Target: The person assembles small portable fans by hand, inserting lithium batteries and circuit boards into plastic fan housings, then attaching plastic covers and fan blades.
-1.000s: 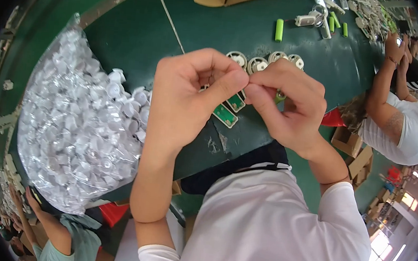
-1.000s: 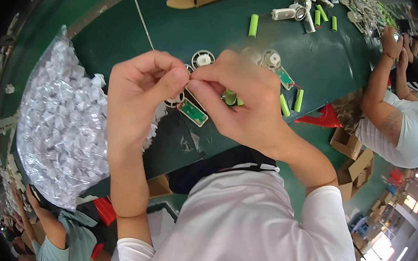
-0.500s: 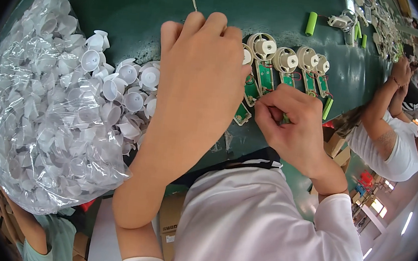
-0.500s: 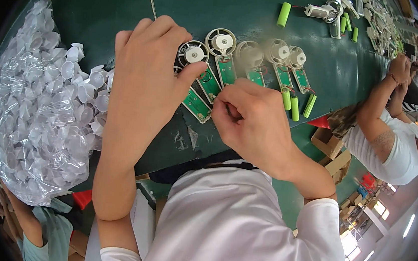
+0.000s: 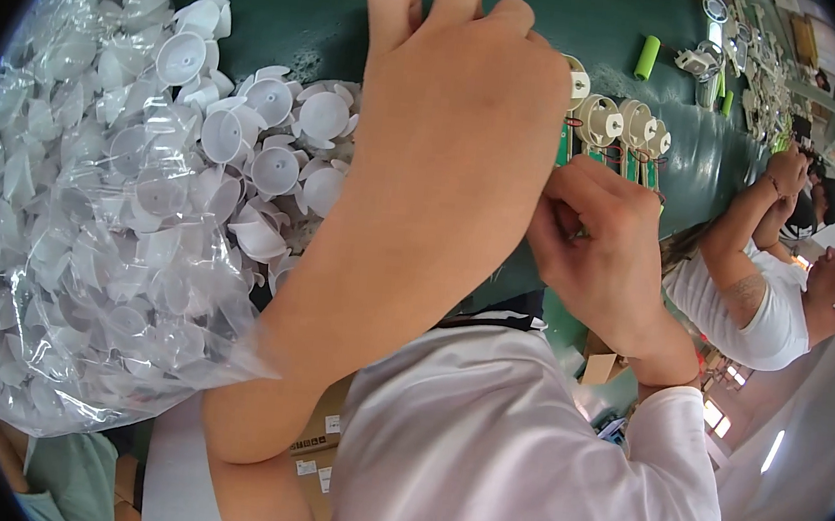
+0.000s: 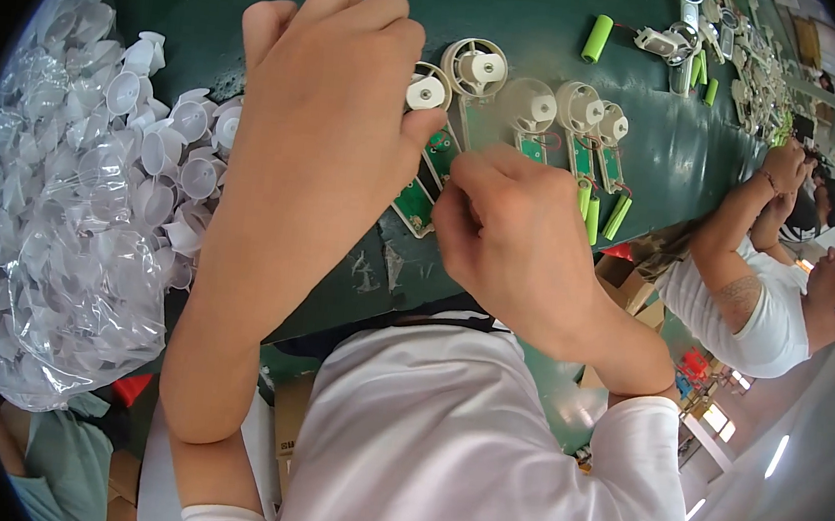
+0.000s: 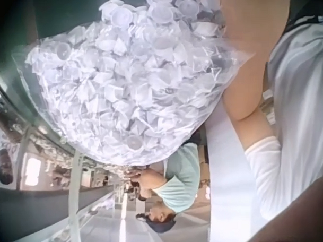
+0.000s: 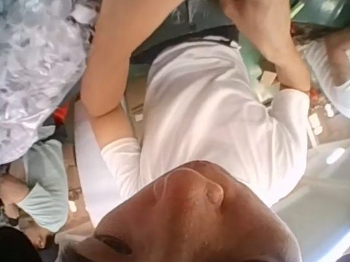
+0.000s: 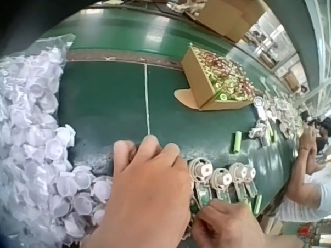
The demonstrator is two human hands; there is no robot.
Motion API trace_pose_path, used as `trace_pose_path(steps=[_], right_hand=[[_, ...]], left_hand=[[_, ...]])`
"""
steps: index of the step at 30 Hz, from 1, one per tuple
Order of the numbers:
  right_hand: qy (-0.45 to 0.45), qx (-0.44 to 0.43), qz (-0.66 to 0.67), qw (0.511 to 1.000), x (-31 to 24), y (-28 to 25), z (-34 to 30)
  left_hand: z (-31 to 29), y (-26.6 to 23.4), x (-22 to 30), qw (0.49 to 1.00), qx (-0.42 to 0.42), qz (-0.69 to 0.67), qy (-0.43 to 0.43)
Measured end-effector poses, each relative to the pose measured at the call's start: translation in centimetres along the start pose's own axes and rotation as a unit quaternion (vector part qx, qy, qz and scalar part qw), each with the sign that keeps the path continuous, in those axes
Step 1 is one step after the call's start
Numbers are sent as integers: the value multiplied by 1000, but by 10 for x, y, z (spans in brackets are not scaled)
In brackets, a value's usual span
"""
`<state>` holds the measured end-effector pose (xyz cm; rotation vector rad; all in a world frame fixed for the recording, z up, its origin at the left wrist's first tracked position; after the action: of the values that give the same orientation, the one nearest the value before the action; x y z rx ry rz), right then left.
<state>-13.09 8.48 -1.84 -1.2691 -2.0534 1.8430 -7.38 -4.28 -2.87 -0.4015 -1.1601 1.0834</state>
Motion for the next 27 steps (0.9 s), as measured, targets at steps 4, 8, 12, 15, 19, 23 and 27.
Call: trace_pose_path(steps=[4,8,12,15,19,23,27], right_hand=[[42,-19,30,998,4,3,2],[16,-30,-9,999,1,9,1],[-5,-36,2,999,-7,-1,1],[13,-75,19,997,4,-9,10],[23,-104,69,992,1,-8,17],[-37,-92,19,995,10,-12,7],[-44,6,-82,996,9,-58,14]], left_hand=[[-4,1,-1,1000,16,-14,13],[-9,4,-10,1000,10,-7,-11],[-5,-4,-6,1000,5,13,-10],[5,11,-5,999,22,-24,-8],[5,4,-7,999,-13,-21,-22],[5,7,-2,999,-44,6,-21],[-1,3,-2,996,-79,17,-47]])
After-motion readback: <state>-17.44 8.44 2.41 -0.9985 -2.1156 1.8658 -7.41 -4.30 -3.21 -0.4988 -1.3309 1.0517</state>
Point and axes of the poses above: each hand's wrist, its own z-axis towards the middle knuckle, its own y-axis out of the palm, x = y × z, the point moved 4 cm from there along z, towards the middle knuckle, and after that the axes turned 8 degrees about y, right-handed, at the moved point
